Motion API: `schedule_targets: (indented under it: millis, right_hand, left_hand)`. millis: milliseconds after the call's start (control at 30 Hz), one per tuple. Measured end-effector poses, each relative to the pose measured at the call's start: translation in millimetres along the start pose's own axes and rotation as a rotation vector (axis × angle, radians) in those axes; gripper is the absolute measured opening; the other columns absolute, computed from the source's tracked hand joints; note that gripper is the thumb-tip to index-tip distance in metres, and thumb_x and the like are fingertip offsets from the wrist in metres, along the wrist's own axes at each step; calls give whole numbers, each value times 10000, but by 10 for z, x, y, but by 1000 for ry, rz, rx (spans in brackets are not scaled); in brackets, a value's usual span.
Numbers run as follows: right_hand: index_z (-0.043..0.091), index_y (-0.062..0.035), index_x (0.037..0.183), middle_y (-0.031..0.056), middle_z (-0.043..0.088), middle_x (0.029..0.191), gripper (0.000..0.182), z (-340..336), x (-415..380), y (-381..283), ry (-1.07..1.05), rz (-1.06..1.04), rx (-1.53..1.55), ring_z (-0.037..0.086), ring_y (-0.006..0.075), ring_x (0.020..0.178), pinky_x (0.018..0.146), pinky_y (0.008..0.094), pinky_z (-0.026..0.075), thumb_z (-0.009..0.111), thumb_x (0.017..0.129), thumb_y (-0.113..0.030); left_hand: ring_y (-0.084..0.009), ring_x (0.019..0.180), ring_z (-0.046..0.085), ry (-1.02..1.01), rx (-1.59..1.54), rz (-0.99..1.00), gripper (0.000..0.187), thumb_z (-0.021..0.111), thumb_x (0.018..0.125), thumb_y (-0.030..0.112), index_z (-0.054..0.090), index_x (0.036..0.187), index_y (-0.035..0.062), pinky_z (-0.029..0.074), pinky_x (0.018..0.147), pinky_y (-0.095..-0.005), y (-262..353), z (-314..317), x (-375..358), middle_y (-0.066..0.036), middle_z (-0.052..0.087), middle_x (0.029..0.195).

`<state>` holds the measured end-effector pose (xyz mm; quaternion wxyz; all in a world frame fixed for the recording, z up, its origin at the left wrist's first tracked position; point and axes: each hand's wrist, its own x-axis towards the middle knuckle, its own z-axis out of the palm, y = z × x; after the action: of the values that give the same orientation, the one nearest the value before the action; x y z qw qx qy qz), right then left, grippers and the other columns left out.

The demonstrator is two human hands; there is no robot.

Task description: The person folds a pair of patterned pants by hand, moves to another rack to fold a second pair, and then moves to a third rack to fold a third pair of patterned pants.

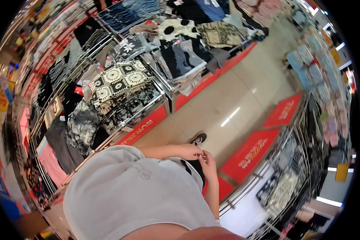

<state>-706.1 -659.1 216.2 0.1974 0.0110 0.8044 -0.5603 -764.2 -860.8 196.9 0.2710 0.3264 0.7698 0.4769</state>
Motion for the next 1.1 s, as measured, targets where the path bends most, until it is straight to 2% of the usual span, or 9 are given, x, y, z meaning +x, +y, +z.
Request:
schedule_targets:
  millis: [233,333,400,567,767,900,967,1000,1100]
  right_hand:
    - [561,-14,1361,144,666,1191,411,-1110,1490,9,-211,-4,48,654,194,1012,895,327,529,652,976,-125]
    - [570,-3,1342,113,698,955,402,-1743,2211,-138,-229,-40,4,669,162,856,777,310,529,653,976,-147]
    - [596,1,1306,70,666,722,372,-2141,2699,-64,-273,-18,-144,616,127,641,610,290,482,650,976,-164]
    - [614,-2,1293,59,662,736,350,-2861,3727,-645,-285,-65,-192,551,103,603,576,275,460,633,988,-173]
    - [604,-10,1314,64,677,795,362,-3228,4850,-952,-278,-70,-222,578,102,681,638,270,480,636,989,-167]
    - [613,-24,1298,111,683,822,369,-3421,5549,-1094,-316,-69,-268,628,167,750,707,323,513,663,968,-181]
    - [612,-22,1299,118,701,886,367,-3556,5815,-1193,-317,0,-245,638,177,783,745,325,525,661,970,-176]
    - [616,-22,1296,116,705,934,364,-3622,5981,-1284,-345,14,-222,644,181,822,774,327,528,661,972,-179]
    - [588,-13,1333,67,682,956,371,-3824,6593,-1576,-435,58,-273,620,132,867,791,288,506,639,995,-156]
  left_hand:
    - [-382,879,669,28,13,-188,326,612,892,210,678,1161,38,512,764,-490,-178,-988,1172,-198,702,990]
    - [-396,1155,634,-23,162,-354,421,596,923,230,623,1291,26,520,950,-451,-26,-1596,1715,-220,661,1261]
    - [-379,1139,642,71,232,-350,422,594,926,221,616,1297,22,522,950,-440,-71,-1942,2009,-214,658,1256]
    - [-297,1026,674,421,-59,-359,394,616,916,174,621,1280,23,538,905,-385,-75,-2679,2517,-158,670,1137]
    - [-346,1009,663,711,304,-391,390,662,862,229,670,1217,67,534,888,-438,-1079,-4053,3359,-155,699,1066]
    - [-352,1037,663,934,301,-448,436,718,842,222,653,1233,40,532,911,-444,-1757,-5265,4069,-180,686,1092]
    - [-365,1113,639,1044,443,-466,444,713,836,203,646,1243,37,513,958,-453,-2054,-5741,4418,-188,677,1129]
    - [-387,1255,557,929,353,-611,557,726,819,181,579,1338,43,471,1036,-458,-2080,-6034,4545,-205,593,1338]
    - [-401,1378,443,925,622,-614,697,749,797,166,486,1433,61,409,1118,-475,-2633,-6632,4932,-204,452,1503]
